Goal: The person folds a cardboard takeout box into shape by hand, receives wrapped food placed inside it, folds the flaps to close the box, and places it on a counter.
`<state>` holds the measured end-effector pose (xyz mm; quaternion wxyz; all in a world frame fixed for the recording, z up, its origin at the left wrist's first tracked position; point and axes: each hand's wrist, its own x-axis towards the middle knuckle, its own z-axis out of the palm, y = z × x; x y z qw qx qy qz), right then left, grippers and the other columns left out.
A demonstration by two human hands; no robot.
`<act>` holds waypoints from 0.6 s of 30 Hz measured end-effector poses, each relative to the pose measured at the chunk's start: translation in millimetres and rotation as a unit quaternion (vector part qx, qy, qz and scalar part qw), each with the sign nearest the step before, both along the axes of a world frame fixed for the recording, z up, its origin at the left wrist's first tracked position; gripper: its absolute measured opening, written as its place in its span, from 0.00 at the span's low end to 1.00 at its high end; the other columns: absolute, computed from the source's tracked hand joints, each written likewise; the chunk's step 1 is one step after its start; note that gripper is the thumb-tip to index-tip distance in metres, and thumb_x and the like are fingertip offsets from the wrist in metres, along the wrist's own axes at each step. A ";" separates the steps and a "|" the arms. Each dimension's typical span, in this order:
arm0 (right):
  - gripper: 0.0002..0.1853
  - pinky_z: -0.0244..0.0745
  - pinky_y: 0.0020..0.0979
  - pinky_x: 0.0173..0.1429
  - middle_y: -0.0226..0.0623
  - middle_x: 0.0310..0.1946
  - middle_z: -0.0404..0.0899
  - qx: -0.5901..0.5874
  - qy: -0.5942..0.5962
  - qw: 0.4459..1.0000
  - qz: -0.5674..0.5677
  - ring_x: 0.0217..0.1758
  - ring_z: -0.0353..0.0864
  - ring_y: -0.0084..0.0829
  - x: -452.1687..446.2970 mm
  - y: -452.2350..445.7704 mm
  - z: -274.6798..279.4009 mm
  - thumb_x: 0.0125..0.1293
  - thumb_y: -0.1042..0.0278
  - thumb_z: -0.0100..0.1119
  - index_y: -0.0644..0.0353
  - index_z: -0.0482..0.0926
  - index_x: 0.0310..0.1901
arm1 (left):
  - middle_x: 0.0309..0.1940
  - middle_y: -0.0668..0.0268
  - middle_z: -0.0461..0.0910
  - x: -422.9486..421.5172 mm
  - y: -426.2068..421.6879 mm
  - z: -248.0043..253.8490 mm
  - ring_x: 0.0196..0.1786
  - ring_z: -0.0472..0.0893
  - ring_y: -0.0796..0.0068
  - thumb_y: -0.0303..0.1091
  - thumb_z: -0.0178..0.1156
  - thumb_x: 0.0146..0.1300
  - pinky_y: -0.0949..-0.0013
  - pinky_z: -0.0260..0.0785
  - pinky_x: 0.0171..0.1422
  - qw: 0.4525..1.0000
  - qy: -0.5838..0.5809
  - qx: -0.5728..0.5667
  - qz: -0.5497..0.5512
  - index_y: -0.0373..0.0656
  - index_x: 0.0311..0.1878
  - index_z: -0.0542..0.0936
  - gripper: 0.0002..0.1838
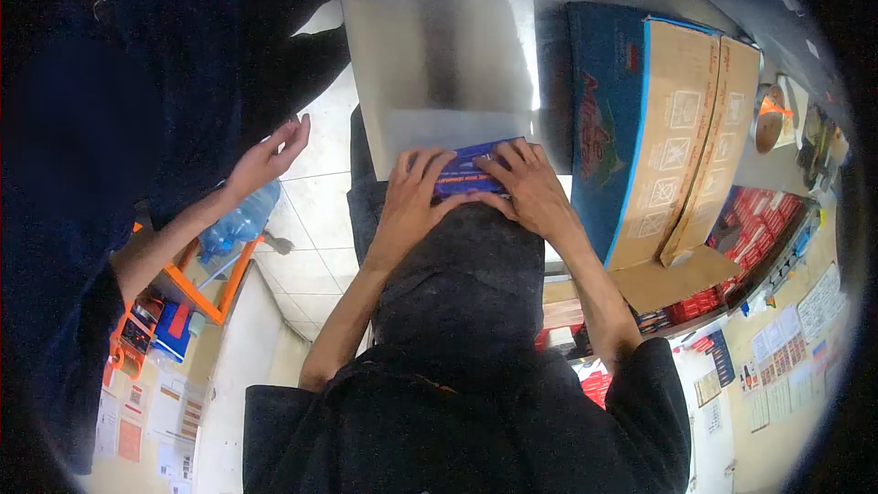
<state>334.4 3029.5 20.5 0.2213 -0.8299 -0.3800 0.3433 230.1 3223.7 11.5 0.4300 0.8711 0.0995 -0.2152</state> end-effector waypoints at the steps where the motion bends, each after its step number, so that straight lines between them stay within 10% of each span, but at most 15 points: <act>1: 0.25 0.66 0.42 0.61 0.41 0.48 0.74 0.000 0.000 1.000 0.001 0.57 0.70 0.41 2.8 1.0 -1.6 0.60 0.47 0.66 0.57 0.83 0.51 | 0.61 0.60 0.73 -0.1 -0.8 -4.7 0.67 0.67 0.53 0.48 0.71 0.56 0.51 0.64 0.70 1.000 0.010 0.019 -0.004 0.45 0.60 0.78 0.30; 18: 0.25 0.57 0.45 0.71 0.43 0.61 0.73 -0.135 -0.032 0.989 0.039 0.67 0.66 0.42 6.2 17.8 -25.8 0.71 0.45 0.51 0.52 0.79 0.61 | 0.60 0.56 0.71 14.6 8.0 -39.5 0.65 0.69 0.55 0.51 0.68 0.60 0.55 0.66 0.69 0.996 0.068 0.006 -0.057 0.45 0.61 0.78 0.30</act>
